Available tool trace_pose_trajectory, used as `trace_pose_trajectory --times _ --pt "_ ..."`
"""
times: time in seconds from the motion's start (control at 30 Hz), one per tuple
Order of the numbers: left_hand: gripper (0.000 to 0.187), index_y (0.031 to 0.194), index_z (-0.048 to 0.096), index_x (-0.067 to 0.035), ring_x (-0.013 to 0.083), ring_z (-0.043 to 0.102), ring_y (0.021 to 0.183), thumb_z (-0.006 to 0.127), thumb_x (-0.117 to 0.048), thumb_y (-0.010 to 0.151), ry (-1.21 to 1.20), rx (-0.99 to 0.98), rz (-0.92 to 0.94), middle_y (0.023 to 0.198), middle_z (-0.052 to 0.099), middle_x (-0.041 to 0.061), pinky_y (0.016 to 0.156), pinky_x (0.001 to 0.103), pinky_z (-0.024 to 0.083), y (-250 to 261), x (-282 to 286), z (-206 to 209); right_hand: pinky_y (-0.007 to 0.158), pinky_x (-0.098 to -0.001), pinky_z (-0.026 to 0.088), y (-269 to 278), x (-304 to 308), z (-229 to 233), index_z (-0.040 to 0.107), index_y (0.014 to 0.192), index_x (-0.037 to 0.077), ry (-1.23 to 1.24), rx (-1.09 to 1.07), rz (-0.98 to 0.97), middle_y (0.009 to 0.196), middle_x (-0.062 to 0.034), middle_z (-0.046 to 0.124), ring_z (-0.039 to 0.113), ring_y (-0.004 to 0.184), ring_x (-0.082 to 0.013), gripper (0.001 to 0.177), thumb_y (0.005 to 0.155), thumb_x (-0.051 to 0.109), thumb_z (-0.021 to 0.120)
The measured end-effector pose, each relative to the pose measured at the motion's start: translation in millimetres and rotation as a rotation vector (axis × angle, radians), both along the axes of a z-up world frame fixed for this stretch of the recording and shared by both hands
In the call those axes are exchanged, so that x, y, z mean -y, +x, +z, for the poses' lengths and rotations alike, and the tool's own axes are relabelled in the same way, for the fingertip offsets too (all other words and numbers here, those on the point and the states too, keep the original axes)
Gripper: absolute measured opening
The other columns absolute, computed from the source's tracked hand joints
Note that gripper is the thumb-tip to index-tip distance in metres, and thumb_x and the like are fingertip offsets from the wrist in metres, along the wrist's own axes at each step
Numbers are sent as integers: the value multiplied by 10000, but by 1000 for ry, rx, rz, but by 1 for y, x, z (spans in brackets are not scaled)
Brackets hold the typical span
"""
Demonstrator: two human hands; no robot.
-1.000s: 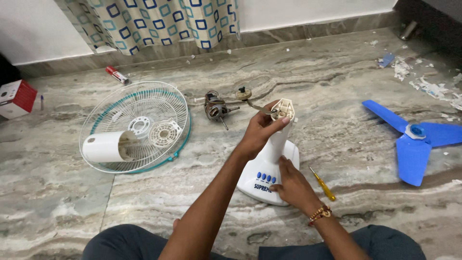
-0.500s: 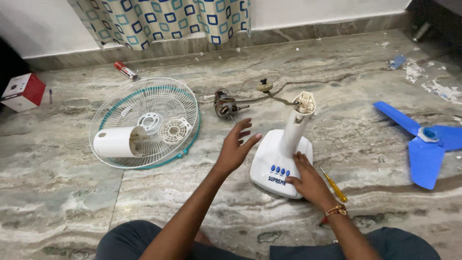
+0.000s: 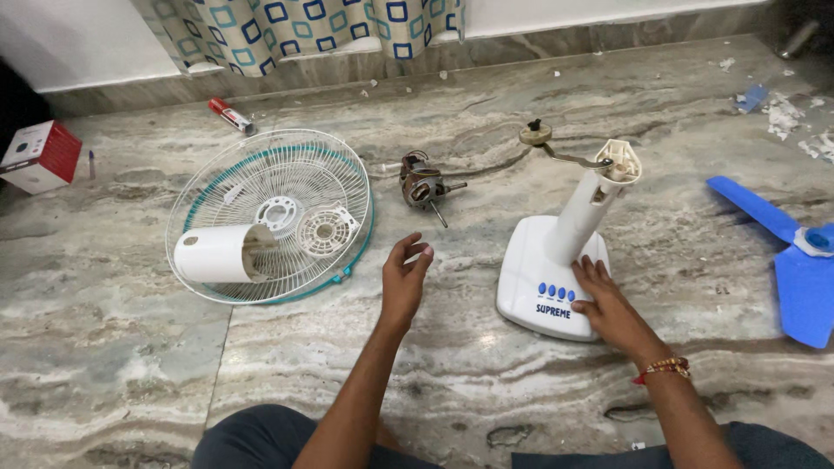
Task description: The person assembles a table fan by hand, starting with the base and neck, then inserting the motor assembly into the neck. The person uses a screwdriver to secure the base and aligns the motor shaft with the neck opening.
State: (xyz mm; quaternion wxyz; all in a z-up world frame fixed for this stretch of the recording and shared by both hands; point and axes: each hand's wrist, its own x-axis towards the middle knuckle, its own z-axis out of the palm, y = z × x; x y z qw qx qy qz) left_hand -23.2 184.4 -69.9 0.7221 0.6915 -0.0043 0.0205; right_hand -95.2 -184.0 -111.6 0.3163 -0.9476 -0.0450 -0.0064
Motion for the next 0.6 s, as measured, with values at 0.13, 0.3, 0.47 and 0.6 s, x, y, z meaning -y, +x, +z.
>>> trace_pose_trajectory --times 0.13,0.3,0.47,0.6 --pt "501 1389 584 -54 201 683 1045 672 -286 953 17 -52 52 1246 688 113 830 347 539 6 -5 -16 1257 -431 175 -7 -3 11 468 1534 224 -39 -19 -98 1686 -62 228 100 1574 -294 643 929 56 608" --pt "438 1340 620 -58 177 695 985 662 -256 951 -86 -133 165 1153 711 74 798 332 528 14 -15 -40 1180 -447 369 -27 -29 28 651 1319 63 -72 298 -133 1473 -144 555 433 1444 -333 423 896 54 663" --pt "415 1329 631 -55 177 700 952 659 -235 957 -147 -182 205 1067 708 65 794 331 536 16 -22 -54 1025 -430 512 -33 -53 43 721 1181 20 2 490 -168 1201 -158 722 650 1185 -335 267 919 56 684" --pt "408 1320 635 -51 174 699 934 668 -229 954 -159 -176 190 1055 700 62 790 326 531 17 -20 -54 964 -419 541 -34 -63 45 733 1149 21 25 493 -174 1136 -151 742 686 1104 -318 229 927 45 681"
